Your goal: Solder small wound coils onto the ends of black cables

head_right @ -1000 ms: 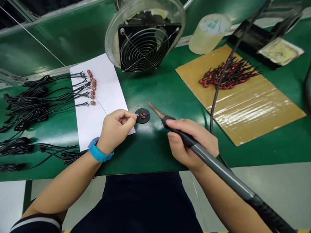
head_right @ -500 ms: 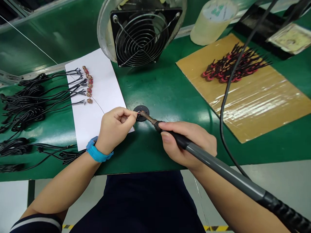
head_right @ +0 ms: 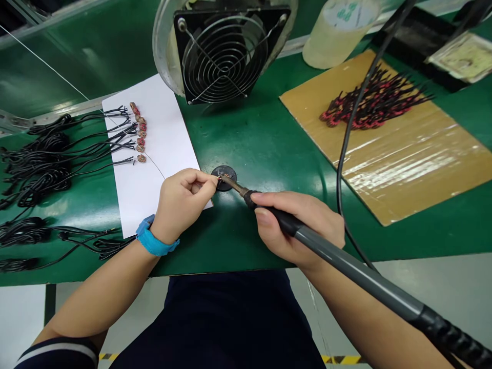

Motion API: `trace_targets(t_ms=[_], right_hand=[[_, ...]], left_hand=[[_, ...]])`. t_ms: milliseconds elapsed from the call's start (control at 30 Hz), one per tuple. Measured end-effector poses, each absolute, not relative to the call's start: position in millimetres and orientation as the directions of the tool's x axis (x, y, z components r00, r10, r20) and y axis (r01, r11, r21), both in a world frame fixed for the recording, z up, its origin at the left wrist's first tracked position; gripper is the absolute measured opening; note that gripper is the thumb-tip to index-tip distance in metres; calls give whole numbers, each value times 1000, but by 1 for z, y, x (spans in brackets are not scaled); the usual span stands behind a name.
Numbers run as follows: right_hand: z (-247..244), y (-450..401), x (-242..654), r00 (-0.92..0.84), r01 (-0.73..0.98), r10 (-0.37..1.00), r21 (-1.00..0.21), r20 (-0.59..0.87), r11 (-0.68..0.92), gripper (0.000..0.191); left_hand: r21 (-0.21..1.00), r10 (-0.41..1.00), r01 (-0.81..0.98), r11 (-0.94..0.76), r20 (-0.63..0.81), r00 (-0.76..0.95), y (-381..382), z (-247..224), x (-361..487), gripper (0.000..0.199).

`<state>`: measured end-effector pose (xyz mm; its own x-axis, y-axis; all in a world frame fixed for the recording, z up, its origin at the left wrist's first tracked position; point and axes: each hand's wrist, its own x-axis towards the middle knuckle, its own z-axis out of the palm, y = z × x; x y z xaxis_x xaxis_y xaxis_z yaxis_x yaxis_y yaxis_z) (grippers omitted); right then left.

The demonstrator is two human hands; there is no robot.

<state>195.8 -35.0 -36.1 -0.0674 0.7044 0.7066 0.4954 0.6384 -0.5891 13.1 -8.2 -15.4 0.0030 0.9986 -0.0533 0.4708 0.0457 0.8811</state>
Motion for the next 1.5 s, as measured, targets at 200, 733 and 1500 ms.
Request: trace_targets(t_ms=[200,733,1500], right_hand=[[-39,-34,197,-72,473,689,-584,721,660,17],[-28,-28,194,-171,501,690,-541,703,675,30],[-13,1,163,-217,618,891,-650,398,441,19]], left_hand=[[881,998,469,56,-64,1,-8,-16,13,13],[873,997,482,73,-79,-7,-8,-15,13,13],[865,981,463,-196,180,78,-11,-20,3,12]])
